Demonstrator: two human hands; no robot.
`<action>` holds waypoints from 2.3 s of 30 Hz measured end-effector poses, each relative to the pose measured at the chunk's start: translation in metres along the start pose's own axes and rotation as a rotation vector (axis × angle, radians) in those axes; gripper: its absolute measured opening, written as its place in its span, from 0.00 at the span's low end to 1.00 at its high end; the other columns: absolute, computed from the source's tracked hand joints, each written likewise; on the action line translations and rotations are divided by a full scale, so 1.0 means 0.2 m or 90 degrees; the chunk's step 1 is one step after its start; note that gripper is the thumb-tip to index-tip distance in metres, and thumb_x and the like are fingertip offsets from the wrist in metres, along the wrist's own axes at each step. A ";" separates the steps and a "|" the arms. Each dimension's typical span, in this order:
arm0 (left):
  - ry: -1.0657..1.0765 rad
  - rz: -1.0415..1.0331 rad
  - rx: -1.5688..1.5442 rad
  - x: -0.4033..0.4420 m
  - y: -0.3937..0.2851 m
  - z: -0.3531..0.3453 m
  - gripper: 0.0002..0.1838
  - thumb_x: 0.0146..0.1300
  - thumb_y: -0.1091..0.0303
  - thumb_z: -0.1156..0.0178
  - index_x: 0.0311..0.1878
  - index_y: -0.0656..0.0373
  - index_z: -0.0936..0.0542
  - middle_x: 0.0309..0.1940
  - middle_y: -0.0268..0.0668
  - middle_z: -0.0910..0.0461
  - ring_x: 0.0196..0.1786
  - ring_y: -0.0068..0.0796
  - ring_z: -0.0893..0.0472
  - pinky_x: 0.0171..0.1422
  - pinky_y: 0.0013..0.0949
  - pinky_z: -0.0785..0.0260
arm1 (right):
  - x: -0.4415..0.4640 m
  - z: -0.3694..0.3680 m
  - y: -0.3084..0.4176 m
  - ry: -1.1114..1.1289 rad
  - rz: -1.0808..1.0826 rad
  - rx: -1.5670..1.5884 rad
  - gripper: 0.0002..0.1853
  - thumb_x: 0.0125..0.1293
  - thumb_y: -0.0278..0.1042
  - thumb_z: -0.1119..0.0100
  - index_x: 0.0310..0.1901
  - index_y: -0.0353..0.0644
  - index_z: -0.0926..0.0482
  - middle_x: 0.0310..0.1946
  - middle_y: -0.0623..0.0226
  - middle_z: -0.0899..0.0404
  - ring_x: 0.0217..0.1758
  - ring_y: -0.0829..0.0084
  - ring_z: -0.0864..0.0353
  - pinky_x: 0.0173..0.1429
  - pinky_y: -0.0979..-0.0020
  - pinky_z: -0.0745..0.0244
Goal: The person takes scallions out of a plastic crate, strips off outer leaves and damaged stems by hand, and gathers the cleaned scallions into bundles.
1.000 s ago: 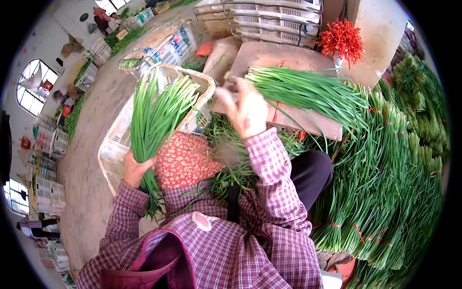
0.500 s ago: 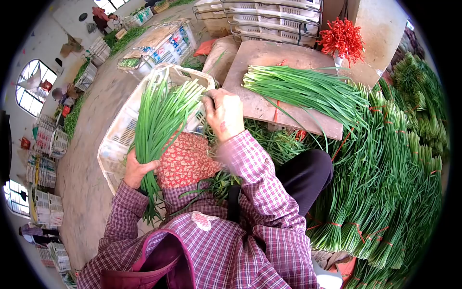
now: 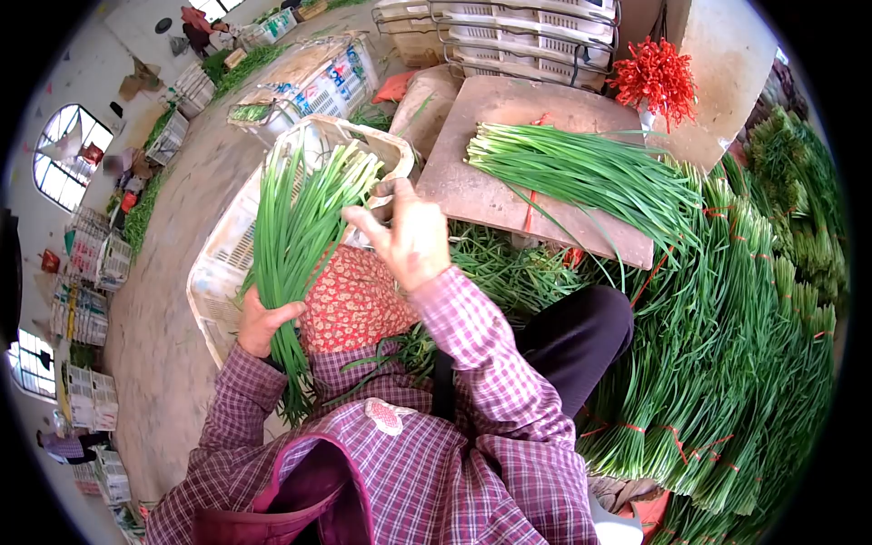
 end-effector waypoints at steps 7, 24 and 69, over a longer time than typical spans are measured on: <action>-0.019 -0.122 0.129 0.00 -0.09 -0.05 0.24 0.46 0.75 0.32 0.51 0.64 0.24 0.43 0.36 0.19 0.43 0.25 0.20 0.52 0.31 0.27 | 0.04 -0.14 0.00 0.011 -0.102 0.175 0.22 0.60 0.43 0.35 0.38 0.27 0.26 0.23 0.49 0.20 0.28 0.55 0.17 0.32 0.60 0.26; 0.069 -0.087 0.112 0.01 -0.08 0.01 0.32 0.45 0.72 0.28 0.56 0.64 0.26 0.47 0.35 0.20 0.48 0.26 0.22 0.59 0.32 0.31 | 0.09 0.03 -0.07 -0.016 0.134 -0.127 0.06 0.59 0.28 0.42 0.36 0.38 0.19 0.29 0.51 0.19 0.28 0.52 0.18 0.36 0.58 0.22; -0.174 -0.538 0.795 0.00 -0.03 0.21 0.49 0.30 0.84 0.36 0.65 0.41 0.25 0.28 0.36 0.36 0.31 0.37 0.28 0.34 0.38 0.33 | -0.03 0.44 -0.46 0.094 -0.071 -0.648 0.13 0.58 0.43 0.36 0.46 0.60 0.18 0.43 0.63 0.20 0.46 0.60 0.19 0.43 0.60 0.21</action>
Point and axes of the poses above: each hand's wrist, its own x-axis towards the middle knuckle, its own z-axis out of the back of the hand, y = z × x, the point moved 5 cm from there along x, towards the middle knuckle
